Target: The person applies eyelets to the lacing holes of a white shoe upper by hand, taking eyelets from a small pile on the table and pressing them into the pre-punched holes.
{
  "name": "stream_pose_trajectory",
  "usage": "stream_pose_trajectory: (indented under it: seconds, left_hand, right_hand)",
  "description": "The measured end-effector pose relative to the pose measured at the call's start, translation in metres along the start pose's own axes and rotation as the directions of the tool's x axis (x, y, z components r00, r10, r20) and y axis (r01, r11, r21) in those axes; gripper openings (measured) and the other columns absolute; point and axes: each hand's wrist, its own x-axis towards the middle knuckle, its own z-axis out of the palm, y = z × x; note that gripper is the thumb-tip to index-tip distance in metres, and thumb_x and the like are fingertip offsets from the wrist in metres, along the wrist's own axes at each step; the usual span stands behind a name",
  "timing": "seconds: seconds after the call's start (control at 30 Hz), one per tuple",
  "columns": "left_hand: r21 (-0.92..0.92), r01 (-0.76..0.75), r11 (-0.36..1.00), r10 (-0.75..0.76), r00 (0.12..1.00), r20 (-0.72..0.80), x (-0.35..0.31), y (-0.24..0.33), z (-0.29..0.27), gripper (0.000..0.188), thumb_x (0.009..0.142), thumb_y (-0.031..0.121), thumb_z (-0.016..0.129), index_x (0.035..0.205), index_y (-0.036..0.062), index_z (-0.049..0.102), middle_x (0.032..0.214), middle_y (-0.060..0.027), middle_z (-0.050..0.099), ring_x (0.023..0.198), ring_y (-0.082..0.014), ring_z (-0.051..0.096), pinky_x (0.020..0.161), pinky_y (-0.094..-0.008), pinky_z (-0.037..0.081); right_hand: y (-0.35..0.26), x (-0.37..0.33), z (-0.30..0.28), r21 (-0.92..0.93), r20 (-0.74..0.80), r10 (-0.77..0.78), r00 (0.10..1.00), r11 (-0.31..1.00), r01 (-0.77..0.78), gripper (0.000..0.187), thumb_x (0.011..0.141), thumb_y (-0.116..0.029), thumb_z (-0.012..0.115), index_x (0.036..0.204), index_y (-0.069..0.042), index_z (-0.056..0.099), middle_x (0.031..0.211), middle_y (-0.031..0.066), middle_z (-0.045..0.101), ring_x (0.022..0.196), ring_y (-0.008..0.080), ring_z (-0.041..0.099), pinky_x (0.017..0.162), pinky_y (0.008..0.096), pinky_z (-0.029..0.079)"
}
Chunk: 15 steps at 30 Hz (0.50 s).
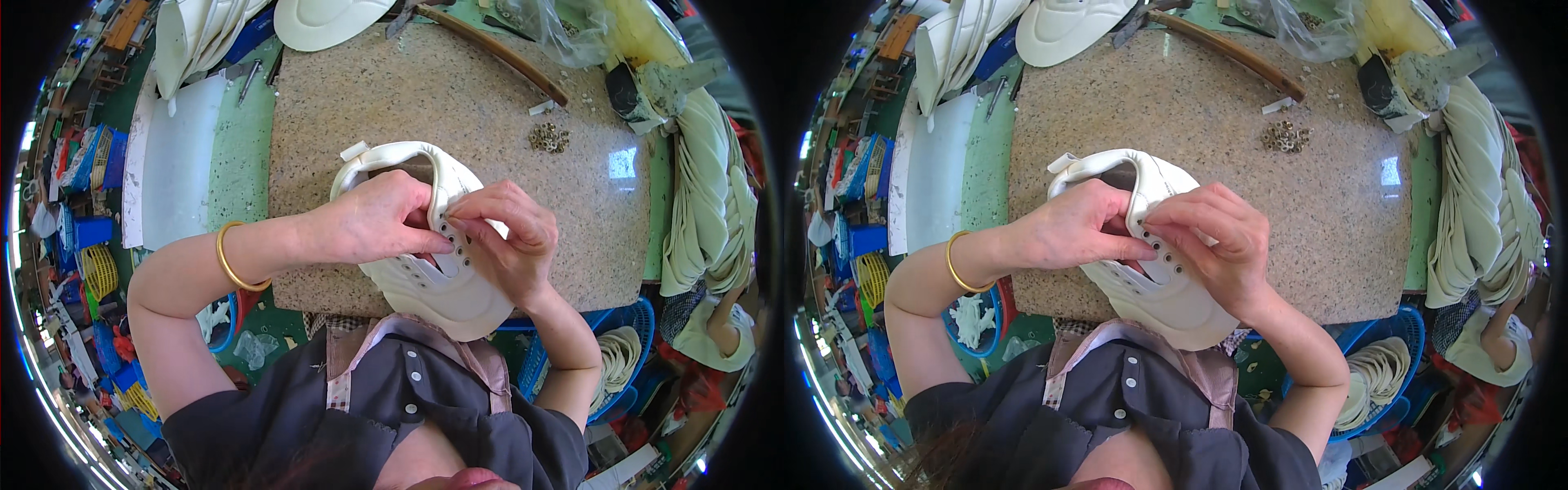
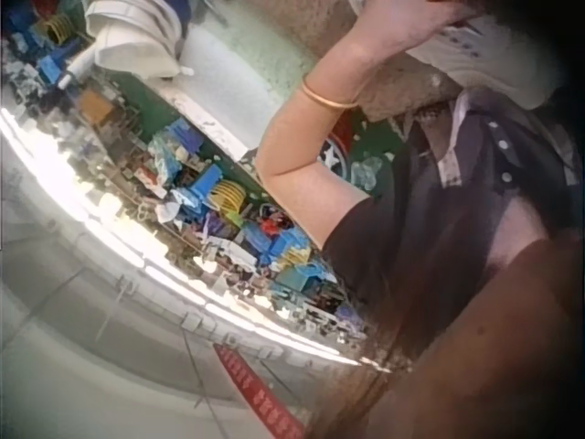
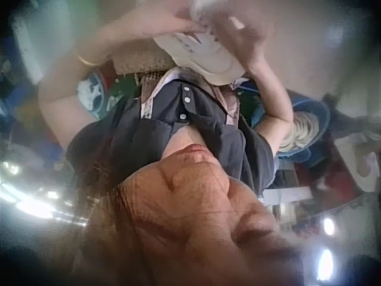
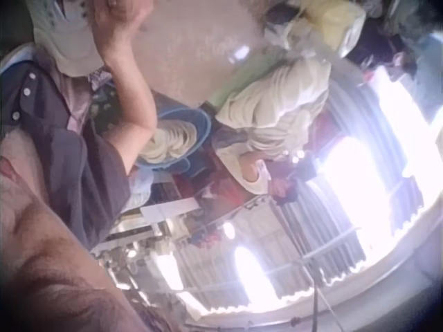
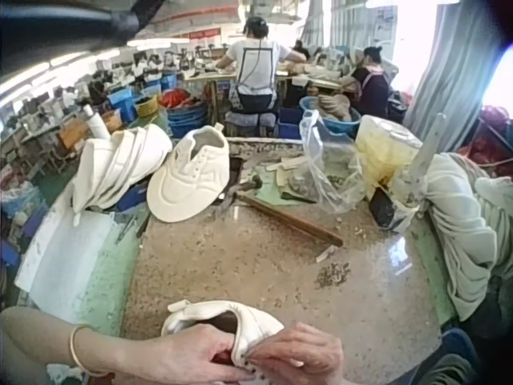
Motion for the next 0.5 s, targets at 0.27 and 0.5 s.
stream_pose_trajectory:
  seconds: [0.27,0.5]
  left_hand:
    - [0.136,-0.065,0.989,0.069,0.997,-0.021,0.000,0.002,-0.002,0.024,0.087,0.011,0.065,0.107,-0.0030,0.062,0.090,-0.0087,0.069,0.084,-0.0099,0.063,0.075,-0.0272,0.051]
    - [0.078,-0.131,0.988,0.121,0.986,0.116,-0.007,-0.005,-0.011,0.030,0.101,0.023,0.045,0.104,-0.0041,0.059,0.089,-0.0073,0.066,0.082,-0.0113,0.065,0.074,-0.0271,0.052]
  right_hand:
    - [-0.004,0.001,0.004,-0.195,-0.019,-0.066,0.998,0.979,0.061,0.021,0.066,-0.004,0.076,0.085,-0.010,0.071,0.080,0.0015,0.063,0.074,0.0187,0.057,0.065,0.0305,0.045]
    - [-0.010,0.004,-0.006,-0.128,0.137,-0.035,0.990,0.990,0.053,0.025,0.070,0.002,0.072,0.091,-0.010,0.072,0.087,0.0030,0.063,0.081,0.0179,0.055,0.070,0.0280,0.045]
